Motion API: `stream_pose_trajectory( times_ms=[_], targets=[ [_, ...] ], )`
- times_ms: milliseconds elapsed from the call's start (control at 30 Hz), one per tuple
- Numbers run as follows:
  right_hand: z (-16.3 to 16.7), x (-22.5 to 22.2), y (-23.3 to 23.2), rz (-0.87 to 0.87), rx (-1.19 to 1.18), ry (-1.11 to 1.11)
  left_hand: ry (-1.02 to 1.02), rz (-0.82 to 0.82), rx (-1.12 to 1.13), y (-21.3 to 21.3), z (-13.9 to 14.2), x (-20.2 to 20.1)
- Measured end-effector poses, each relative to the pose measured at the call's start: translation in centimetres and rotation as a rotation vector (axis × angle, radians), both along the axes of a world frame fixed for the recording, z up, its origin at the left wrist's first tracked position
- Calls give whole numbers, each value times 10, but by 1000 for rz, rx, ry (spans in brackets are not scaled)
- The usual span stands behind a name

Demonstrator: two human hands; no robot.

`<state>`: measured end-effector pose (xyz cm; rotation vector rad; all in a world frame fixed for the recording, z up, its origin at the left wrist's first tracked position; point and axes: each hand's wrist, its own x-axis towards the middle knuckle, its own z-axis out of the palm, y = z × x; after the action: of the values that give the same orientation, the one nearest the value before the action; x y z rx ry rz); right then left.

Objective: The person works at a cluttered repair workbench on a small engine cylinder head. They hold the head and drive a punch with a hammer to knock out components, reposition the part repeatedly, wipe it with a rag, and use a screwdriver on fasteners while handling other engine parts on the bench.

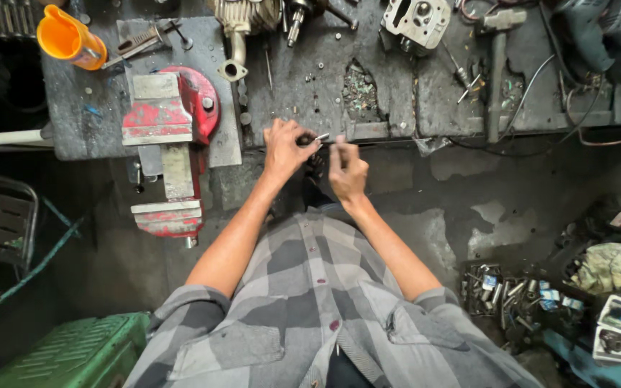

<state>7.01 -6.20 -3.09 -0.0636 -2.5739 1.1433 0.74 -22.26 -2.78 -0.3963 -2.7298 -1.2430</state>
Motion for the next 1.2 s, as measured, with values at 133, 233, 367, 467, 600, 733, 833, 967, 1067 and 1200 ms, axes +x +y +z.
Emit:
stream_pose_trajectory(
  times_ms=[133,233,367,467,600,733,833,967,1067,1200],
  targets=[
    [-3,-3,-1,-26,-48,113,19,4,-10,0,2,0],
    [-3,-4,-2,-188,-266,1,3,21,4,0,3,2],
    [-7,0,1,8,-44,34,19,9,7,0,2,-2],
    [-10,3,4,-86,-214,-5,-23,27,-12,1,1,-3],
    [-14,5,6,26,-40,135,-48,37,-14,3,0,-1],
    [-16,2,7,-205,-297,77,-45,33,-26,3,1,-1],
    [-13,0,7,91,191,76,-48,36,-29,3,4,-2],
    [-5,0,6,-51,11,174,-64,33,-25,4,9,-1],
    [0,0,6,-38,22,133,-89,35,-26,4,13,2],
    [-1,0,7,-120,-108,87,-2,21,-19,4,13,-2]
  ],
)
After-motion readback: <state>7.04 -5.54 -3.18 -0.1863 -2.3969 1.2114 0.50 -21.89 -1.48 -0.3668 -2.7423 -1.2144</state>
